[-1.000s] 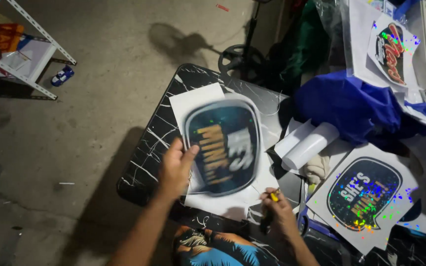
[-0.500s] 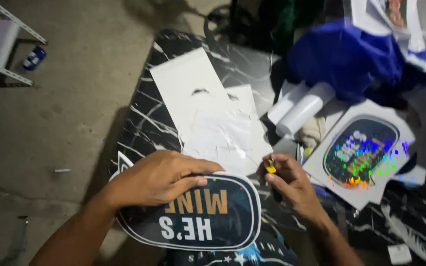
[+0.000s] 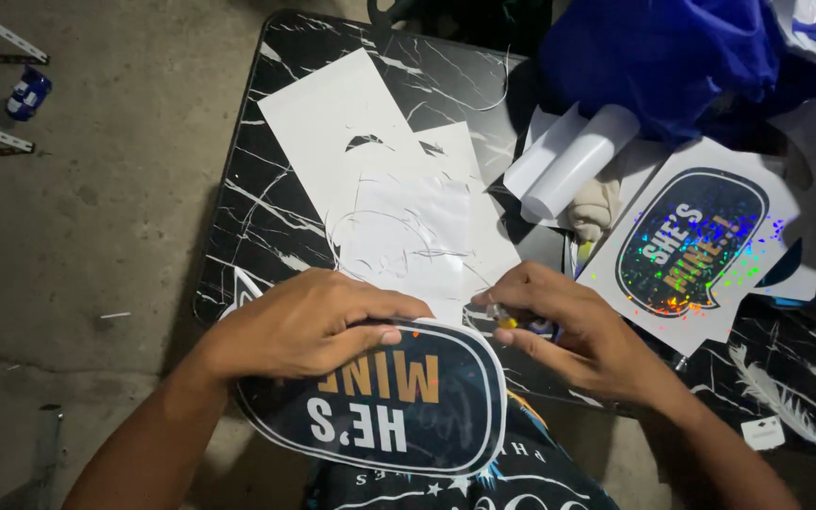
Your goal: Cutting out a decorative speech bubble sign from a printed sheet using a utility knife.
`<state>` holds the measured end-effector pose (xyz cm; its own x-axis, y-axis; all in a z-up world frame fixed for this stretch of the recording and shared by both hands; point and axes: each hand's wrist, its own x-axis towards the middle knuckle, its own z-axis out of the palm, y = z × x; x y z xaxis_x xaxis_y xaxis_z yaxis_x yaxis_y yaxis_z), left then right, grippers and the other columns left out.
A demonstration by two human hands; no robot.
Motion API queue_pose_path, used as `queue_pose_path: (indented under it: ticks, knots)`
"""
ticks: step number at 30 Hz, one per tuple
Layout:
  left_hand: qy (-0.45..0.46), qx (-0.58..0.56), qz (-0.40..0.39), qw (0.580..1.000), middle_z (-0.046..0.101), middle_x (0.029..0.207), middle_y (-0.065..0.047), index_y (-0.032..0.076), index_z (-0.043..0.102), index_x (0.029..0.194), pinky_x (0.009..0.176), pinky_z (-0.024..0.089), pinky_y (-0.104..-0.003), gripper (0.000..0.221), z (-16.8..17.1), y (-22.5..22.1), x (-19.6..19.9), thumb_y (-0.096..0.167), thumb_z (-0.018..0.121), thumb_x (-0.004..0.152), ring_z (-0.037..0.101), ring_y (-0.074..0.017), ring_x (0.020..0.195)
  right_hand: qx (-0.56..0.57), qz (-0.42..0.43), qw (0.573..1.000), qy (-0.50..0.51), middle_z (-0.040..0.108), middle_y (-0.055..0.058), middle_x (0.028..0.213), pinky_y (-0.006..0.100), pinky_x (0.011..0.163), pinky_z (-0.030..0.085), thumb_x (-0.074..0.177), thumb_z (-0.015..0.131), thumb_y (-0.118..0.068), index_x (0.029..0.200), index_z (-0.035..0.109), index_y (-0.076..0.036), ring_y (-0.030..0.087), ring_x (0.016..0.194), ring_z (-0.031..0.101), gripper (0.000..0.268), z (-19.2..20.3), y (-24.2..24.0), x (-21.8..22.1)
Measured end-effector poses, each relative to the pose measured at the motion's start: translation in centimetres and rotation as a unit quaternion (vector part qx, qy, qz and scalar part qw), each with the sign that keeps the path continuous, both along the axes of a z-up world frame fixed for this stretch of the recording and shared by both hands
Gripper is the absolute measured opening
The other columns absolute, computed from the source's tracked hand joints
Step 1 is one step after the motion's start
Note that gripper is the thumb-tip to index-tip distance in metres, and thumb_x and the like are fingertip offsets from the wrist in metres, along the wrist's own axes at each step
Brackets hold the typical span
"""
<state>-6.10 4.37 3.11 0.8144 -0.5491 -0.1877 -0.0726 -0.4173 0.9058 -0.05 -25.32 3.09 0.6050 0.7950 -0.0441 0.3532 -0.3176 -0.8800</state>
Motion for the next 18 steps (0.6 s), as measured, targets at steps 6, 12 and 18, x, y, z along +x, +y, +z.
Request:
queue_pose_path:
  ticks: [6, 12, 18]
  knots:
    - [-0.028, -0.010, -0.024, 0.999, 0.082, 0.087, -0.007, 0.013, 0.071, 0.126, 0.062, 0.059, -0.029, 0.036, -0.2, -0.3, 0.4, 0.019, 0.059, 0.094, 0.078, -0.0156, 0.064, -0.053, 0.044, 0.997, -0.032, 0.068, 0.007, 0.101, 0.033, 0.078, 0.054, 0.087, 0.070, -0.014, 0.124, 0.071, -0.009, 0.019, 0.091, 0.068, 0.037, 1.1, 0.7, 1.0]
    - [-0.054, -0.010, -0.044, 0.998, 0.081, 0.095, -0.011, 0.009, 0.070, 0.126, 0.066, 0.061, -0.031, 0.036, -0.2, -0.8, 1.0, 0.019, 0.059, 0.093, 0.079, -0.0183, 0.070, -0.003, 0.121, 0.986, -0.112, 0.068, 0.007, 0.099, 0.035, 0.077, 0.053, 0.083, 0.072, -0.016, 0.118, 0.073, -0.011, 0.021, 0.091, 0.067, 0.035, 0.8, 0.6, 2.6]
    - [-0.075, -0.013, -0.050, 0.996, 0.081, 0.097, -0.012, 0.010, 0.071, 0.125, 0.066, 0.061, -0.033, 0.036, -0.1, -1.0, 1.3, 0.018, 0.060, 0.093, 0.079, -0.0209, 0.073, -0.032, 0.166, 0.968, -0.184, 0.066, 0.003, 0.095, 0.039, 0.080, 0.046, 0.078, 0.073, -0.017, 0.119, 0.074, -0.017, 0.021, 0.088, 0.064, 0.041, 1.5, 1.1, 3.7]
